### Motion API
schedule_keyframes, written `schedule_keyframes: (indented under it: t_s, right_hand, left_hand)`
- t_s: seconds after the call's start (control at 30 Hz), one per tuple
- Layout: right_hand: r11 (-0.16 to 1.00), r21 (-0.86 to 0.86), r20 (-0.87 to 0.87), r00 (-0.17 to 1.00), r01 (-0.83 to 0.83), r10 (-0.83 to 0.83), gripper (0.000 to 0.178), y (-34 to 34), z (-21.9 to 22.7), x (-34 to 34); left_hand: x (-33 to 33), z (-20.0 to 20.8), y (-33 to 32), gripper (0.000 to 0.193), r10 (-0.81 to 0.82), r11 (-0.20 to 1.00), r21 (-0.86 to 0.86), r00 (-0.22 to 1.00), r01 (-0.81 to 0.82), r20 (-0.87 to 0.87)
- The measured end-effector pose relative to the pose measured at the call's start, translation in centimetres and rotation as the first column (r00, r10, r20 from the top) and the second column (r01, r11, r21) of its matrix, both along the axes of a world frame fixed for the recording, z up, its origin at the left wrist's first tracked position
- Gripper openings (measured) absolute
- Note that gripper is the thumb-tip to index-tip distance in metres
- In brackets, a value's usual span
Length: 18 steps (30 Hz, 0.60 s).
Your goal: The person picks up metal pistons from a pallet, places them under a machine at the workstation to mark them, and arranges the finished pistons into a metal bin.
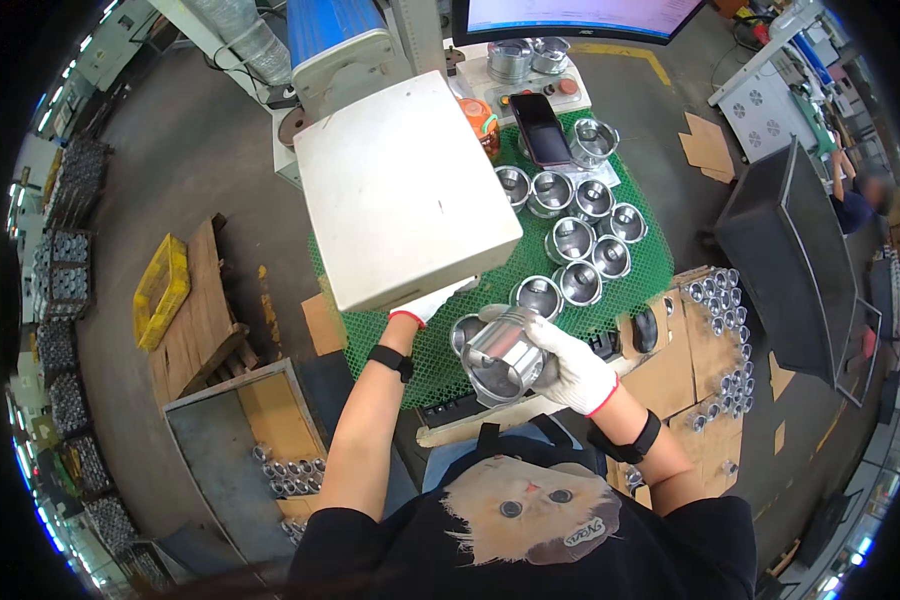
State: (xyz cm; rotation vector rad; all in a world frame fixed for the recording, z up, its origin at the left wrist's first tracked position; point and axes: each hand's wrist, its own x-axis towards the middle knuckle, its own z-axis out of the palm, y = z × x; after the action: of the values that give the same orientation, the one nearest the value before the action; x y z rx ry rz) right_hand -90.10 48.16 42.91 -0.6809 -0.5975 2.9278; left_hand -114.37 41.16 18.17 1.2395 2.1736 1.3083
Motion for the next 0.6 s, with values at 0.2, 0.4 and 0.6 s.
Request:
schedule_keyframes:
  t_s: [0.2, 0.4, 0.6]
  right_hand:
    - [0.96, 0.28, 0.046, 0.999, 0.002, -0.015, 0.052, 5.3, -1.0, -1.6]
    - [-0.194, 0.892, 0.421, 0.906, -0.408, 0.032, 0.063, 7.9, -12.9, -6.9]
    - [-0.449, 0.85, 0.334, 0.941, -0.276, 0.054, 0.081, 5.8, -14.5, -12.8]
  left_hand:
    - [1.3, 8.2, -4.4, 0.078, 0.342, 0.933, 0.058, 0.925, -0.355, 0.163]
    - [6.8, 12.2, -17.5, 0.088, 0.509, 0.849, -0.07, 0.773, -0.525, 0.378]
    - [14.4, 7.4, -30.2, 0.086, 0.706, 0.702, -0.378, 0.517, -0.604, 0.484]
